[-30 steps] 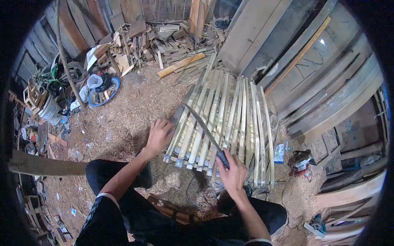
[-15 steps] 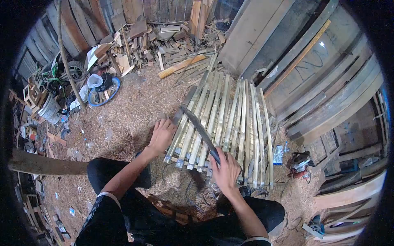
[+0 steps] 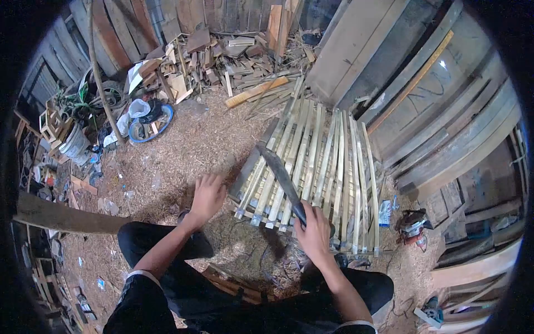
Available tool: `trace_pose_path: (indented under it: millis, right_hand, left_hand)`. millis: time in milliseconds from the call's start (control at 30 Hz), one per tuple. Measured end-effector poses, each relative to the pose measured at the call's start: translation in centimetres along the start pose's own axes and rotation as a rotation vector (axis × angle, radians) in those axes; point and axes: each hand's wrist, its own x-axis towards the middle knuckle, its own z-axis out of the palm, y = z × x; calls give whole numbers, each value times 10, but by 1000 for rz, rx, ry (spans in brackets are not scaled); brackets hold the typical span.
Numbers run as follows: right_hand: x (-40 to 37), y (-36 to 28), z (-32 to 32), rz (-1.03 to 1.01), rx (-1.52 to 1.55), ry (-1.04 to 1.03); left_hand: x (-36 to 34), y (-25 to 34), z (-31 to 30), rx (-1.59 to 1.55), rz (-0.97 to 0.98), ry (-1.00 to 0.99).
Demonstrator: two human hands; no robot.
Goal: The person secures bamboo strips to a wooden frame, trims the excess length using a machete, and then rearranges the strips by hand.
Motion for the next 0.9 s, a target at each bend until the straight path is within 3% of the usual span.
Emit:
trace_pose_path:
  millis: [167,333,433,600,767,900]
  right_hand:
    - [2,-11,-6,-115,-162,-167]
    - [-2,-11,9,-110,-108,-216]
    - [-7,-9,15,-175,-119,-113]
    - [-15,-12,5,-103,-67,-41]
    - [-17,-9,-5,-87,-75,63]
    - [-28,-11,-24,-70,-67,239]
  left_hand:
    - [-3,20,-6,-247,138,-184]
    - [-12,42,16,-219,291,-278]
    - [-18,53,24,-140,381,-274]
    - [-15,65,26,-20,446,-341]
    - [4,95,4,-216,491,-204]
    - [16,115,8,-297,529,-223]
